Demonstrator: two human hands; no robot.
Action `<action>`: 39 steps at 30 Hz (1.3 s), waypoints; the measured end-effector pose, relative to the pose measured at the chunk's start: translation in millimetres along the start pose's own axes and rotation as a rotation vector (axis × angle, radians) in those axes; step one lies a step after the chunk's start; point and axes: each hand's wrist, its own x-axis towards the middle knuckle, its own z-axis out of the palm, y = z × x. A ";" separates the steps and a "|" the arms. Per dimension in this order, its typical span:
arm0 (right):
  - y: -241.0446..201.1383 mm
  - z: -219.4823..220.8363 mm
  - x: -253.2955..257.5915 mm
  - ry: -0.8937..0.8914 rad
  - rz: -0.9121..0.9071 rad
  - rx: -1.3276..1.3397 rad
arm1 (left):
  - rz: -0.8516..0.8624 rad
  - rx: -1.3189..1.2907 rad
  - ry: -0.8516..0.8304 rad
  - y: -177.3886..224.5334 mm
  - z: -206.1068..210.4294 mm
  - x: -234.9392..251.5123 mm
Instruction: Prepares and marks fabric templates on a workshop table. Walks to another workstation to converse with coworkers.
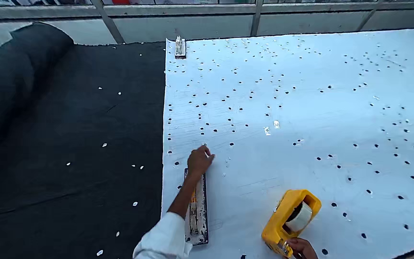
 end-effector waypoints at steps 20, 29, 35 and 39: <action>-17.3 14.5 5.9 0.121 -0.007 -0.037 | 0.373 -0.481 -0.127 58.2 153.2 -243.4; -17.0 20.2 0.3 0.130 0.051 -0.021 | 0.227 -0.509 -0.112 26.2 167.3 -278.9; -17.5 20.3 0.9 0.116 0.048 -0.032 | 0.059 -0.752 -0.206 21.5 175.5 -276.0; -17.5 20.3 1.8 0.100 0.060 -0.017 | -0.174 -1.092 -0.425 21.3 176.3 -266.2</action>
